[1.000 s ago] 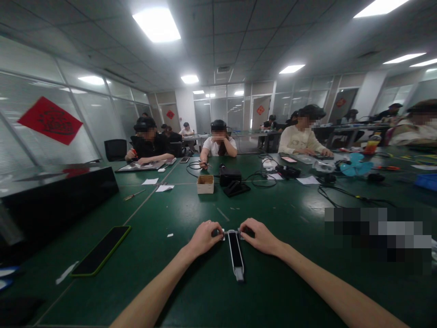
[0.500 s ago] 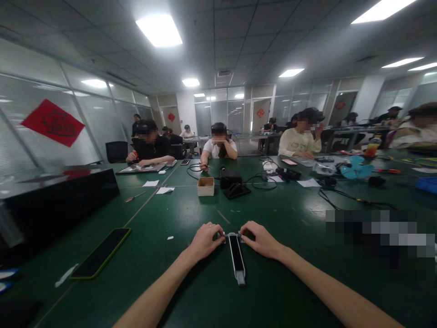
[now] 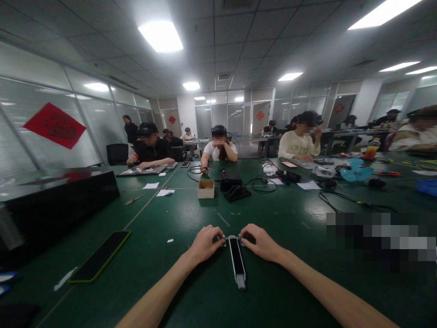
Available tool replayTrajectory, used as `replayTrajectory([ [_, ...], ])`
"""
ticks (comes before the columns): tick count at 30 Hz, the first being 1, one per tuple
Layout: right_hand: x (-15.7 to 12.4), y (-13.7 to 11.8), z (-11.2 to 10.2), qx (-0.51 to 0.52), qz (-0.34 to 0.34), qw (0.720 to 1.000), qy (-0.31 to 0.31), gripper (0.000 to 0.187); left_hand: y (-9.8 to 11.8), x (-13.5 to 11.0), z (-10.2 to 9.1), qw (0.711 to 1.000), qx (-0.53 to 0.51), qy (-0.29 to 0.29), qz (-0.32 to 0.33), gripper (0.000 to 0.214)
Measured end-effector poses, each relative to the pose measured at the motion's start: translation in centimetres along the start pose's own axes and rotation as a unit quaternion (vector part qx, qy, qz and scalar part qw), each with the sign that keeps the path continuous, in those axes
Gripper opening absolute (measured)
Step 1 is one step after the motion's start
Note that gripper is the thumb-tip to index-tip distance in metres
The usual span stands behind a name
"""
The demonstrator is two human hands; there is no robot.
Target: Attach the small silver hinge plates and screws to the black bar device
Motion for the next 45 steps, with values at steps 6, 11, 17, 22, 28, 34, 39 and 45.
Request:
replayTrajectory([
  [6, 0.0, 0.0, 0.1, -0.002, -0.003, 1.000, -0.007, 0.011, 0.2, 0.0, -0.2, 0.999, -0.029, 0.008, -0.013, 0.008],
  [11, -0.1, -0.4, -0.2, -0.003, 0.007, 1.000, -0.013, 0.011, 0.4, -0.1, -0.3, 1.000, -0.026, -0.002, -0.009, 0.007],
  [17, 0.0, -0.4, -0.3, -0.006, 0.004, 1.000, -0.011, 0.012, 0.3, 0.0, -0.3, 1.000, 0.014, -0.005, -0.012, 0.009],
  [22, -0.1, -0.6, -0.4, -0.003, 0.014, 1.000, -0.017, 0.011, 0.9, -0.2, -0.7, 1.000, -0.003, -0.010, -0.021, 0.009],
  [28, -0.1, -0.5, -0.3, -0.003, 0.015, 1.000, -0.014, 0.012, 1.0, -0.3, -0.7, 1.000, -0.023, -0.012, -0.017, 0.009],
  [34, 0.0, -0.3, -0.1, -0.006, -0.001, 1.000, -0.006, 0.012, 0.8, -0.1, -0.2, 1.000, 0.003, 0.009, -0.013, 0.007],
  [39, 0.0, -0.4, -0.2, -0.008, 0.005, 1.000, -0.013, 0.012, 1.0, -0.2, -0.2, 1.000, -0.005, 0.018, -0.018, 0.008],
  [45, -0.1, -0.4, -0.3, -0.006, 0.006, 1.000, -0.014, 0.012, 0.8, -0.1, -0.1, 1.000, -0.021, 0.000, -0.023, 0.009],
])
Point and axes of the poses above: each hand's wrist, its own x-axis towards the middle knuckle, its own z-axis out of the palm, y = z × x, the point moved 3 cm from there along x, towards the middle knuckle, and after that the axes turned 9 degrees about -x, right-handed, at the moved point
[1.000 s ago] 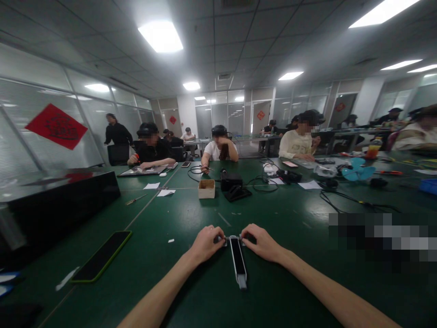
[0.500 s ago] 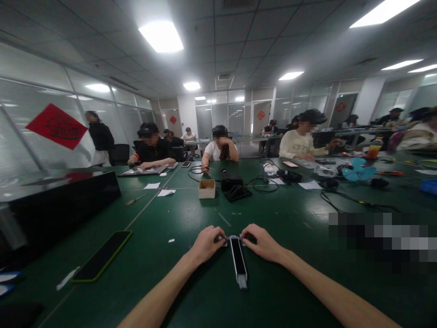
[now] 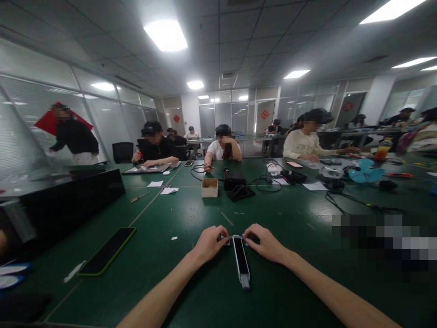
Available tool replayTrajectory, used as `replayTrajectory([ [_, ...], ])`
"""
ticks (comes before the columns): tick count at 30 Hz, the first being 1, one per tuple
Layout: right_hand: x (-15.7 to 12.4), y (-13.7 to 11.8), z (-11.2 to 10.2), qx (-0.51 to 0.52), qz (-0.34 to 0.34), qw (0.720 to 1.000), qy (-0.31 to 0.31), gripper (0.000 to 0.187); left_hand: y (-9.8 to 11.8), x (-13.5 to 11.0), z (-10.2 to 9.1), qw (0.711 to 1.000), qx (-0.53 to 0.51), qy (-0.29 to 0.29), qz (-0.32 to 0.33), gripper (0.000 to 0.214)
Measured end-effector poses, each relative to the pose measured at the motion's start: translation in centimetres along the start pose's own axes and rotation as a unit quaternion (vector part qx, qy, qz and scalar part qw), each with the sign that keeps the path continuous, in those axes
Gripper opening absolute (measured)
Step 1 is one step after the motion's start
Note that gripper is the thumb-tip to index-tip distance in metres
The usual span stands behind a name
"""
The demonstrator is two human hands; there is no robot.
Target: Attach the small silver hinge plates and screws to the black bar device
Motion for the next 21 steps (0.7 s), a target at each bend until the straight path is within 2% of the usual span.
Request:
replayTrajectory([
  [9, 0.1, 0.0, 0.0, -0.010, -0.004, 1.000, 0.006, 0.011, -0.3, -0.1, 0.2, 0.999, 0.039, -0.005, 0.013, 0.014],
  [15, 0.0, -0.1, -0.1, -0.009, -0.004, 1.000, 0.005, 0.011, -0.8, 0.2, 0.2, 1.000, 0.025, 0.010, -0.003, 0.014],
  [21, 0.1, 0.3, 0.1, -0.005, -0.005, 1.000, 0.010, 0.011, -1.0, 0.4, 0.1, 0.999, 0.030, -0.001, 0.025, 0.017],
])
Point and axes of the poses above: each hand's wrist, its own x-axis towards the middle knuckle, its own z-axis out of the palm, y = z × x, the point moved 3 cm from there along x, towards the middle knuckle, and after that the axes turned 9 degrees about -x, right-handed, at the moved point
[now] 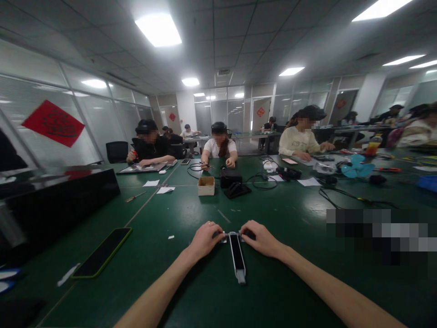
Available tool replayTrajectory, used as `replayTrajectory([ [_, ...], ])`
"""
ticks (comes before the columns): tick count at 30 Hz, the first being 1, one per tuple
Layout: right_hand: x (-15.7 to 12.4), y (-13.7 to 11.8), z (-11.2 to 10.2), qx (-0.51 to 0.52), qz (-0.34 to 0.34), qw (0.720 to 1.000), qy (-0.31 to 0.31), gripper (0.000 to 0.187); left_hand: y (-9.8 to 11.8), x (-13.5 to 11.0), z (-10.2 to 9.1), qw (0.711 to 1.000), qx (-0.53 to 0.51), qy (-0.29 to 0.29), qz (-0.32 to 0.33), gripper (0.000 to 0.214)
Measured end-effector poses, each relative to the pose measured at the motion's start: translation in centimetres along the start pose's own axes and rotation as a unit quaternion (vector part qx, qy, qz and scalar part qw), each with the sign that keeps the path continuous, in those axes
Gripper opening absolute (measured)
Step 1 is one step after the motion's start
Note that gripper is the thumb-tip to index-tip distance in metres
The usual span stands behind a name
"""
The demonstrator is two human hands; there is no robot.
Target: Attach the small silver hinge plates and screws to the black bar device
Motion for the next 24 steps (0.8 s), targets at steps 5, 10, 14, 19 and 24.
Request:
replayTrajectory([
  [5, -0.03, -0.13, -0.11, -0.003, -0.003, 1.000, 0.002, 0.012, -0.25, -0.06, 0.06, 1.000, -0.008, -0.015, 0.004, 0.017],
  [10, -0.07, -0.32, -0.29, -0.007, 0.001, 1.000, -0.007, 0.013, 0.19, -0.16, -0.20, 1.000, 0.000, -0.027, 0.008, 0.015],
  [14, -0.08, -0.25, -0.23, -0.007, 0.002, 1.000, -0.005, 0.012, 0.64, -0.22, -0.44, 0.999, 0.021, -0.034, 0.034, 0.017],
  [19, -0.07, -0.26, -0.21, -0.010, -0.003, 1.000, 0.001, 0.011, 0.71, -0.27, -0.47, 0.998, 0.038, -0.026, 0.042, 0.016],
  [24, -0.06, -0.31, -0.25, -0.012, 0.003, 1.000, -0.005, 0.011, 0.66, -0.22, -0.36, 1.000, 0.013, -0.012, 0.020, 0.011],
])
Point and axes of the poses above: each hand's wrist, its own x-axis towards the middle knuckle, its own z-axis out of the palm, y = z × x, the point moved 3 cm from there along x, towards the middle knuckle, and after that the axes turned 9 degrees about -x, right-handed, at the moved point
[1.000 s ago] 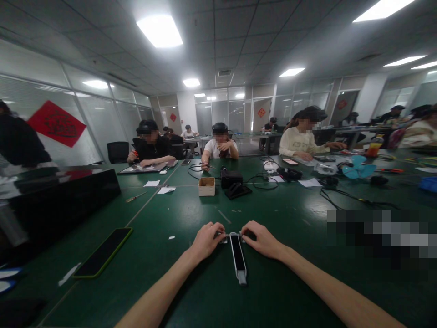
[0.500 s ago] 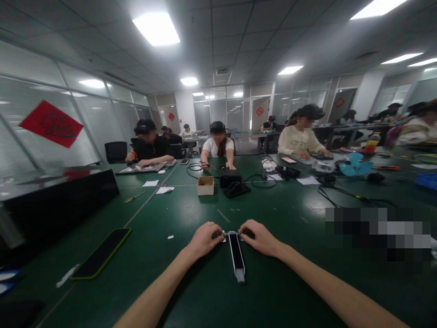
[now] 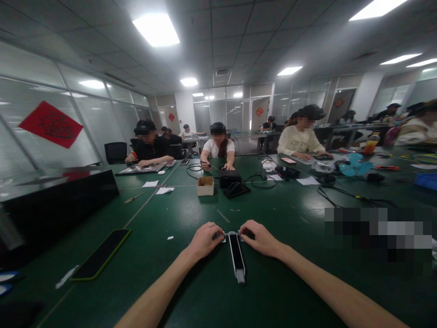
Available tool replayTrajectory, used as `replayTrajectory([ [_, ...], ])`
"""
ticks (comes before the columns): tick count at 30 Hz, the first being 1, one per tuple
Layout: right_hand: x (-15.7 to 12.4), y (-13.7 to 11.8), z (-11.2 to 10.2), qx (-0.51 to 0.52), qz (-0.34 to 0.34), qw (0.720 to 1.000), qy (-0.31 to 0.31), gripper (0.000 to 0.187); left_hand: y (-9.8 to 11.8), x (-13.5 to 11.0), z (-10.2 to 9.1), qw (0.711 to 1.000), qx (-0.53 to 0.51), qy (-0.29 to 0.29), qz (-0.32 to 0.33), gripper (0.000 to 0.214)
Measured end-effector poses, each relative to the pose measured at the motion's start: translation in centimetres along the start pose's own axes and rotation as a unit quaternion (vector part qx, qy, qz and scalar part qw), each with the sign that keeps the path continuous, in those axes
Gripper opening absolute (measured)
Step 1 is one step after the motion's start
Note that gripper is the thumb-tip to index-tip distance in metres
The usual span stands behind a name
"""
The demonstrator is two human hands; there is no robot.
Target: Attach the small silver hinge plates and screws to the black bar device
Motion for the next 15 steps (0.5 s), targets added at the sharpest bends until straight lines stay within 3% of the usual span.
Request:
replayTrajectory([
  [15, 0.10, 0.33, 0.34, 0.015, -0.008, 1.000, 0.013, 0.011, -0.12, 0.00, 0.14, 0.999, -0.020, -0.005, -0.036, 0.016],
])
Point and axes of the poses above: each hand's wrist, its own x-axis towards the middle knuckle, its own z-axis out of the palm, y = z × x, the point moved 3 cm from there along x, towards the middle knuckle, and after that the axes turned 9 degrees about -x, right-handed, at the moved point
